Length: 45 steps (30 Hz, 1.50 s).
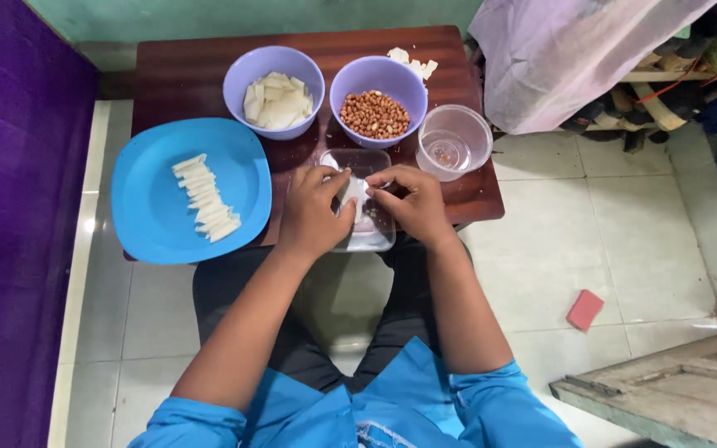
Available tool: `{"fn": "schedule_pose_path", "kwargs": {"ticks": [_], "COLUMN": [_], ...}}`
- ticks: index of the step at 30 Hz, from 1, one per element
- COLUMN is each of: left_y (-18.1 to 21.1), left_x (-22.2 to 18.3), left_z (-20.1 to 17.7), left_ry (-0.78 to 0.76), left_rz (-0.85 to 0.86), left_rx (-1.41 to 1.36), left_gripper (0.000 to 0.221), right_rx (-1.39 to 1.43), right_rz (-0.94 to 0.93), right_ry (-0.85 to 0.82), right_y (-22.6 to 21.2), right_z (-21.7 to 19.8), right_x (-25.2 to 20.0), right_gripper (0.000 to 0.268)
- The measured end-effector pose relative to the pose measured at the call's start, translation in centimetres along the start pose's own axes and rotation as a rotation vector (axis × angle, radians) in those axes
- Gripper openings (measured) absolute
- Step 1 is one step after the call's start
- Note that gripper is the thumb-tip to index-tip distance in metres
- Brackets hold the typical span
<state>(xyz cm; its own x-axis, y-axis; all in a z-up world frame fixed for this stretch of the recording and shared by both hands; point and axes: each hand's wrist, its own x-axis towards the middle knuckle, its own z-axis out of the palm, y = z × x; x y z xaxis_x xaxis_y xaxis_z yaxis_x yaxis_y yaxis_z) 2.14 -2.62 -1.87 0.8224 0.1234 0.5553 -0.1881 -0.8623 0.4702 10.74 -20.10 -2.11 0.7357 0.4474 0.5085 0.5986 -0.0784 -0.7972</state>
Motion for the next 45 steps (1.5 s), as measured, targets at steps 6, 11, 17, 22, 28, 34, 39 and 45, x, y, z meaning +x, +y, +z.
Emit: {"fn": "schedule_pose_path", "kwargs": {"ticks": [6,11,17,22,28,34,39,45], "left_y": [-0.5,-0.4,-0.6,-2.2,-0.2,1.4,2.5,2.0], "left_x": [-0.5,-0.8,-0.9,-1.4,-1.0,-1.0,-1.2,-1.0], "left_z": [1.1,0.6,0.8,1.6,-0.3,-1.8,-3.0,-2.7], "left_ry": [-0.059,-0.102,-0.105,-0.037,-0.023,-0.028,-0.098,-0.128], "left_rz": [-0.043,-0.066,-0.103,-0.091,-0.169,-0.238,-0.326,-0.387], "left_rx": [0.093,0.057,0.025,0.019,-0.216,-0.277,-0.321,-0.304], "left_gripper": [0.041,0.033,0.016,0.016,0.021,0.029,0.034,0.025], "right_rx": [0.054,0.082,0.005,0.155,0.379,0.312,0.28,0.298], "right_rz": [0.063,0.113,0.217,0.276,0.359,0.279,0.274,0.279], "right_ry": [-0.027,-0.059,-0.035,0.041,0.031,0.014,-0.024,-0.045], "right_y": [1.2,1.3,1.1,1.4,1.3,1.3,1.2,1.2], "right_z": [0.1,0.5,1.5,1.5,1.0,0.8,0.9,0.8], "right_x": [-0.4,-0.6,0.6,0.6,0.4,0.2,-0.1,-0.1], "right_gripper": [0.02,0.021,0.019,0.019,0.022,0.02,0.02,0.022]}}
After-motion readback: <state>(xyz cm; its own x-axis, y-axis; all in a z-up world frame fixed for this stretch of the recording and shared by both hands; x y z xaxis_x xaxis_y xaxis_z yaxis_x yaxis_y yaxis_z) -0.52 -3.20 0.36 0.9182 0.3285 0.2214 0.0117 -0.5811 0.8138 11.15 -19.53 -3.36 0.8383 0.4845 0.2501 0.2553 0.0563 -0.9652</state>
